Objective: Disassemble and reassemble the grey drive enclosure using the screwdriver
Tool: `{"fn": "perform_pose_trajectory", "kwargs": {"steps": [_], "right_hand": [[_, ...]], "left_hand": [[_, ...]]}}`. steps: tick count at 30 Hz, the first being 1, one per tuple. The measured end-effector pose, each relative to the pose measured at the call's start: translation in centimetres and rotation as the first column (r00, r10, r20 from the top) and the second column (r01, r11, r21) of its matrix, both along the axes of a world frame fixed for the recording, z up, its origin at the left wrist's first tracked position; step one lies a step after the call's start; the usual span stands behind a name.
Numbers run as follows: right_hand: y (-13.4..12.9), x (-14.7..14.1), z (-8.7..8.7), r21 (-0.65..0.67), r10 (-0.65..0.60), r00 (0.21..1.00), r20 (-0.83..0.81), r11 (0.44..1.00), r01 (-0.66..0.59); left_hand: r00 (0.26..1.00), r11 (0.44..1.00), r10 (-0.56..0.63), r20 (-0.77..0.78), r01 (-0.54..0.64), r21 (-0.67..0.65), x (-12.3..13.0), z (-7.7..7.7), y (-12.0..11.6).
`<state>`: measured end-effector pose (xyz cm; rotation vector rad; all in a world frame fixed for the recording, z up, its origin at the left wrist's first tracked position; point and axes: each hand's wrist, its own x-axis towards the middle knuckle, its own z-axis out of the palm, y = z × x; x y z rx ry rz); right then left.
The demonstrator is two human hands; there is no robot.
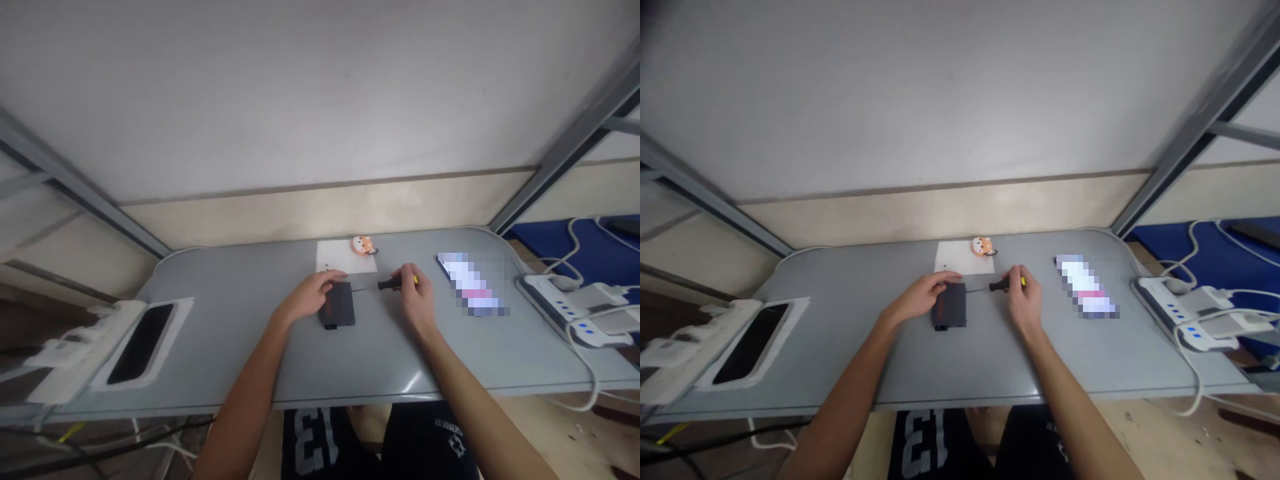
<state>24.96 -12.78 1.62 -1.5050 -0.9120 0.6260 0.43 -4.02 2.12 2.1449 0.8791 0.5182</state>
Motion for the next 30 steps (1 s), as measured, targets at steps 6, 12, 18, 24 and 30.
{"fn": "perform_pose_trajectory", "kwargs": {"steps": [6,12,18,24,30], "right_hand": [[0.0,-0.1,-0.2,0.006,-0.014,0.999,0.041,1.000,0.014],[0.0,0.2,-0.5,-0.012,0.003,0.999,0.043,1.000,-0.002],[-0.1,0.4,-0.1,0.005,-0.024,0.999,0.028,1.000,0.023],[-0.6,-0.3,0.3,0.008,0.211,0.977,0.035,0.977,-0.212],[-0.7,-0.4,0.1,0.021,0.257,0.962,0.089,0.965,-0.260]], "left_hand": [[0.997,1.000,0.029,0.071,-0.028,-0.004,0.8,-0.7,0.2],[0.998,0.979,0.062,0.011,-0.062,0.195,1.0,-1.2,0.2],[0.998,0.948,0.058,-0.020,-0.048,0.315,1.3,-0.6,0.0],[0.999,0.923,0.037,-0.024,-0.025,0.383,1.6,-0.3,-0.1],[0.999,0.904,0.030,-0.012,-0.022,0.428,1.5,-0.5,0.1]]}}
